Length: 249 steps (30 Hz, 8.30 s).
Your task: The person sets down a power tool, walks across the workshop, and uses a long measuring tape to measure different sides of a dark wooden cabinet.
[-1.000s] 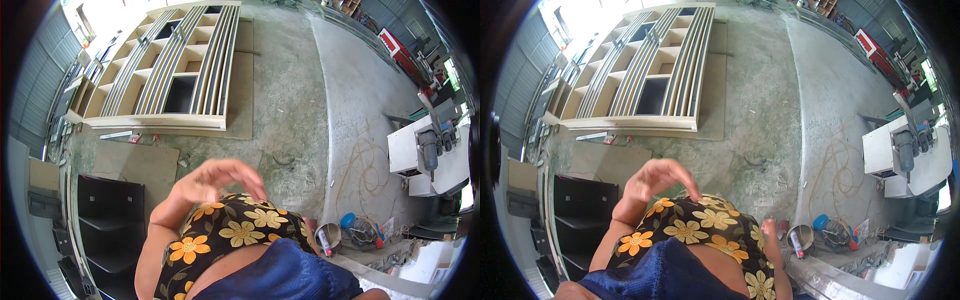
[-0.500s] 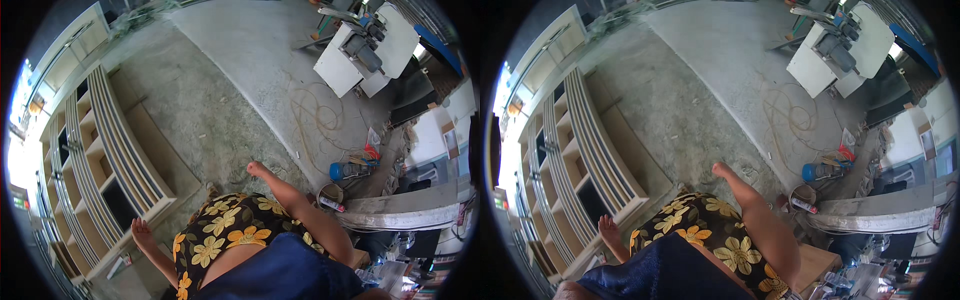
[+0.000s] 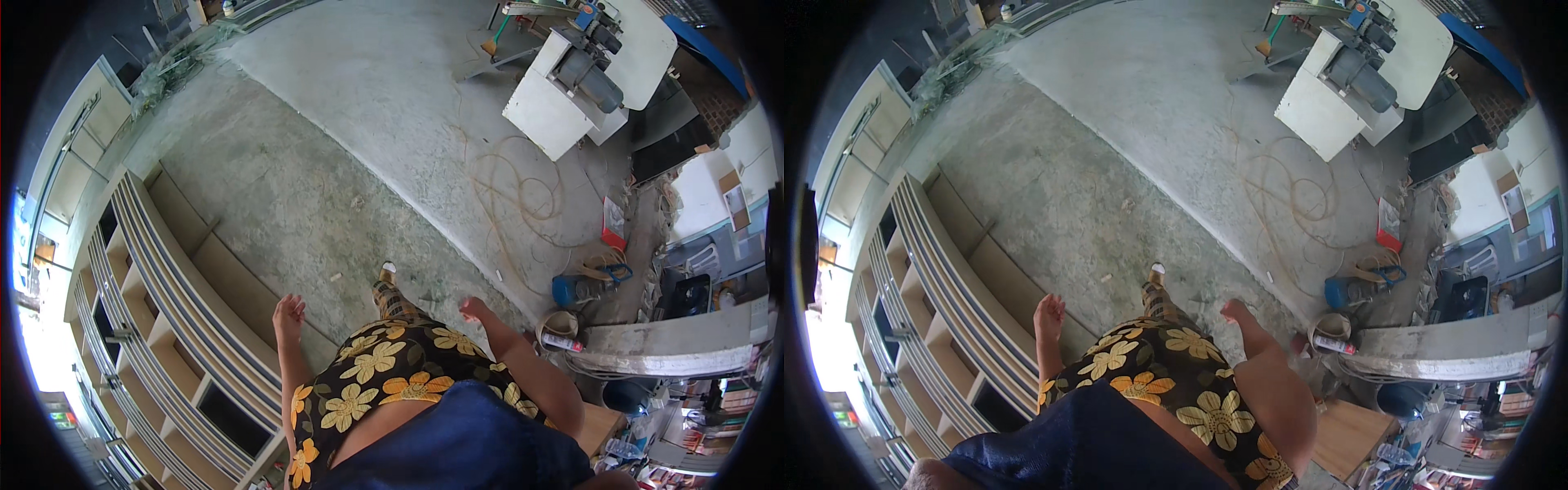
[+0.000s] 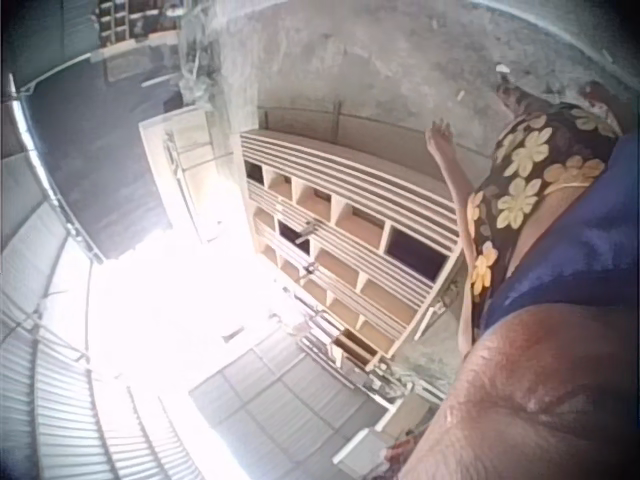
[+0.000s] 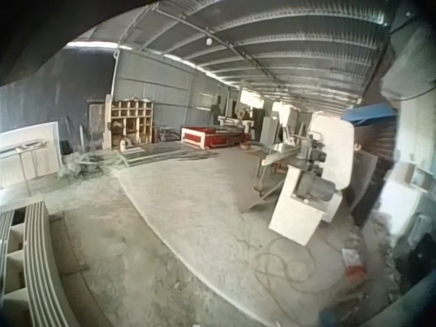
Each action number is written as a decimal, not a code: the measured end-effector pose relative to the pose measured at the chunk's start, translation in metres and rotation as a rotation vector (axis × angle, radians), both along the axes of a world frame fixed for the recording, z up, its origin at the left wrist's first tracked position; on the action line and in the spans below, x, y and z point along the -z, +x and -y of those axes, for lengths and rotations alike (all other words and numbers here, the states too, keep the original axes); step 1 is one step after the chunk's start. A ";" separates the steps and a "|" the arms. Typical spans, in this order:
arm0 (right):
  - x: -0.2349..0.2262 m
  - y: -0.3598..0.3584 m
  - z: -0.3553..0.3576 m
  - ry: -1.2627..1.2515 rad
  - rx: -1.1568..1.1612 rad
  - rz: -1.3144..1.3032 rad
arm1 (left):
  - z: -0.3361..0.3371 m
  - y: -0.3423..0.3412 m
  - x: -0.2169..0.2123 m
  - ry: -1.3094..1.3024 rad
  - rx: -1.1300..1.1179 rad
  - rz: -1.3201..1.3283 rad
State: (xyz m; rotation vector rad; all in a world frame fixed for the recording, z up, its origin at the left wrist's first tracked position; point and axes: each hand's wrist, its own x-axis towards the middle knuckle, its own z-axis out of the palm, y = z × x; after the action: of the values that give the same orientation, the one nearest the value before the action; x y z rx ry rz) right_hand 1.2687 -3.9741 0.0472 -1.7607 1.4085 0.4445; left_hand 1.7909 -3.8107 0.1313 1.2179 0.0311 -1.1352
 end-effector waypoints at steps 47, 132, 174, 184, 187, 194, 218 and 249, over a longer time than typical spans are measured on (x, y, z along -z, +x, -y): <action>-0.063 0.262 1.264 0.076 0.576 0.123 | 1.270 0.312 0.046 0.724 0.021 0.254; -0.175 0.197 3.132 0.040 0.718 0.387 | 3.070 0.216 -0.005 0.691 0.339 0.443; -0.319 0.817 3.708 -0.431 -0.722 0.731 | 3.605 0.360 -0.273 0.895 -0.332 0.782; -0.330 0.825 3.674 -0.495 -0.728 0.668 | 3.590 0.382 -0.271 0.924 -0.316 0.692; -0.336 0.827 3.658 -0.452 -0.710 0.644 | 3.569 0.389 -0.265 0.902 -0.293 0.738; -0.320 0.817 3.650 -0.544 -0.728 0.593 | 3.549 0.404 -0.264 0.902 -0.278 0.719; -0.260 0.862 3.631 -0.276 -0.976 0.599 | 3.399 0.348 -0.177 1.089 -0.609 0.301; -0.264 0.912 3.533 -0.307 -0.836 0.357 | 3.345 0.511 -0.136 0.986 -0.466 0.372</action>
State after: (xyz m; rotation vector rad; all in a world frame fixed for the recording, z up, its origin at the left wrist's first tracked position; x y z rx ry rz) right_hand 2.1804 -7.5071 0.3116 -2.5027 0.4573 0.3170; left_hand 2.3019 -7.1553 0.2669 2.1329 0.6190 -0.4318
